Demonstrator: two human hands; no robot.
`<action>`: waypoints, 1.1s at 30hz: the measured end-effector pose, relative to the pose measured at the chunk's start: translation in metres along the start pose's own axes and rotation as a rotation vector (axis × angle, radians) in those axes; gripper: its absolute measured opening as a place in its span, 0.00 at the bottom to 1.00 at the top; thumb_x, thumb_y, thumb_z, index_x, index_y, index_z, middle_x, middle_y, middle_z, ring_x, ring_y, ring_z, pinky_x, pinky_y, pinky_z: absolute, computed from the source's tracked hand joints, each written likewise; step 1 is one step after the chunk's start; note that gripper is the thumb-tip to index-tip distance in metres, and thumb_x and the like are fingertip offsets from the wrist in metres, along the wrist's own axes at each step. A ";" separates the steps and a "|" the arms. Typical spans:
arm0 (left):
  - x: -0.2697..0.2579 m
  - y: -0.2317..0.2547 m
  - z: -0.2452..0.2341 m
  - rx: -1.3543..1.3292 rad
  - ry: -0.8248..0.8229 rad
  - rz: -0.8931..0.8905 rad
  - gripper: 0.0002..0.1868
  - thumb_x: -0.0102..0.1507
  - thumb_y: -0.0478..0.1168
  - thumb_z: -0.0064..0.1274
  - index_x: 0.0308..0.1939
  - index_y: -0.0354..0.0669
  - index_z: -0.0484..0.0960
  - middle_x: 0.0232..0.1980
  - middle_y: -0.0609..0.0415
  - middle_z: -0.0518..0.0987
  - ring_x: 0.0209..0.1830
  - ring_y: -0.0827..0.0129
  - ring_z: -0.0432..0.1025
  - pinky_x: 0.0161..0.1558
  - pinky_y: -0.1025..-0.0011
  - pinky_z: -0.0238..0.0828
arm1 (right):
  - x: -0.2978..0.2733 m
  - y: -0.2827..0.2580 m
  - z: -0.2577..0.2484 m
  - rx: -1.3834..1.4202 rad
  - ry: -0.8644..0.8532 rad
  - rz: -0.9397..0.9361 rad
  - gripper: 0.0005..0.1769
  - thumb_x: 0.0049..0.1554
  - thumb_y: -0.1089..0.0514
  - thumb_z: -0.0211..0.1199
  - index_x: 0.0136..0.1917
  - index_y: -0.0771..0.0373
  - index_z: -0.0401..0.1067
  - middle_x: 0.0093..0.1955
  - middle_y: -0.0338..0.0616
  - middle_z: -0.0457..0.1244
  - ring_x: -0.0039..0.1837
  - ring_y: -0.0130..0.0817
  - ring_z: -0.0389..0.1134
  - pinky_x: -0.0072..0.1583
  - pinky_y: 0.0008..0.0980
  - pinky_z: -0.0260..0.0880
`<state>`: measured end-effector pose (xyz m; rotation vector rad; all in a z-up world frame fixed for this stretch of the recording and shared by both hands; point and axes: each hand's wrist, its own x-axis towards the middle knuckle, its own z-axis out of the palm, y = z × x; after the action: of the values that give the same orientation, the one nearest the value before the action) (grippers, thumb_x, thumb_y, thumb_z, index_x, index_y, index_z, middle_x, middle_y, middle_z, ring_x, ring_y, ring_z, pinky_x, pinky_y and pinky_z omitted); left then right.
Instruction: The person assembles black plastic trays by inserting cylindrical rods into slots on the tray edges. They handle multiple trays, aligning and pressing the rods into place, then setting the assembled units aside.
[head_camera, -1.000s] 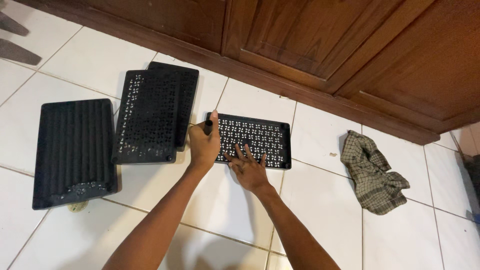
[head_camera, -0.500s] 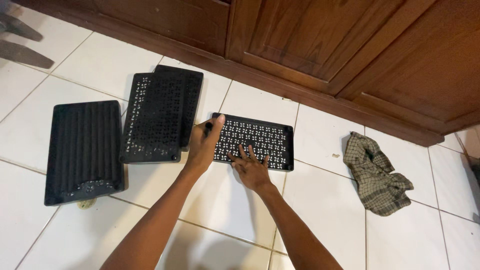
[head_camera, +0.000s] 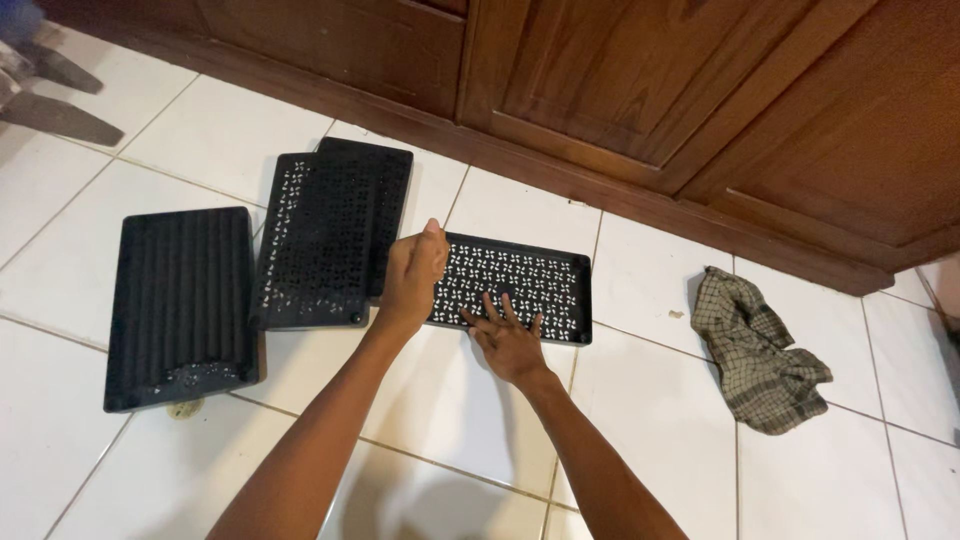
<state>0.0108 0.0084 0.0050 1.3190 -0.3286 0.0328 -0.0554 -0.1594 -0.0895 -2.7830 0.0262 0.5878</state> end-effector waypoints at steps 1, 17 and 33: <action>-0.003 -0.001 0.001 0.042 0.005 0.012 0.27 0.76 0.49 0.37 0.22 0.47 0.58 0.21 0.66 0.55 0.21 0.82 0.48 0.24 0.75 0.44 | -0.001 0.001 0.000 -0.012 -0.004 0.001 0.27 0.66 0.36 0.35 0.77 0.22 0.53 0.87 0.27 0.33 0.86 0.39 0.25 0.77 0.74 0.19; -0.062 -0.081 -0.060 0.628 -0.201 -0.110 0.08 0.64 0.33 0.54 0.47 0.38 0.78 0.41 0.48 0.83 0.43 0.60 0.79 0.47 0.64 0.75 | -0.006 0.004 0.013 -0.033 0.029 -0.041 0.26 0.66 0.37 0.36 0.77 0.22 0.54 0.87 0.26 0.34 0.87 0.40 0.27 0.76 0.76 0.22; -0.015 0.000 -0.021 0.290 -0.187 -0.196 0.25 0.65 0.51 0.59 0.19 0.42 0.72 0.19 0.61 0.71 0.19 0.78 0.65 0.25 0.74 0.62 | -0.013 0.003 0.008 -0.033 0.001 -0.039 0.27 0.66 0.38 0.35 0.77 0.24 0.54 0.87 0.26 0.33 0.86 0.40 0.25 0.76 0.75 0.20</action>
<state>0.0013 0.0310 -0.0036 1.6422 -0.3607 -0.2161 -0.0704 -0.1608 -0.0918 -2.8086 -0.0380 0.5821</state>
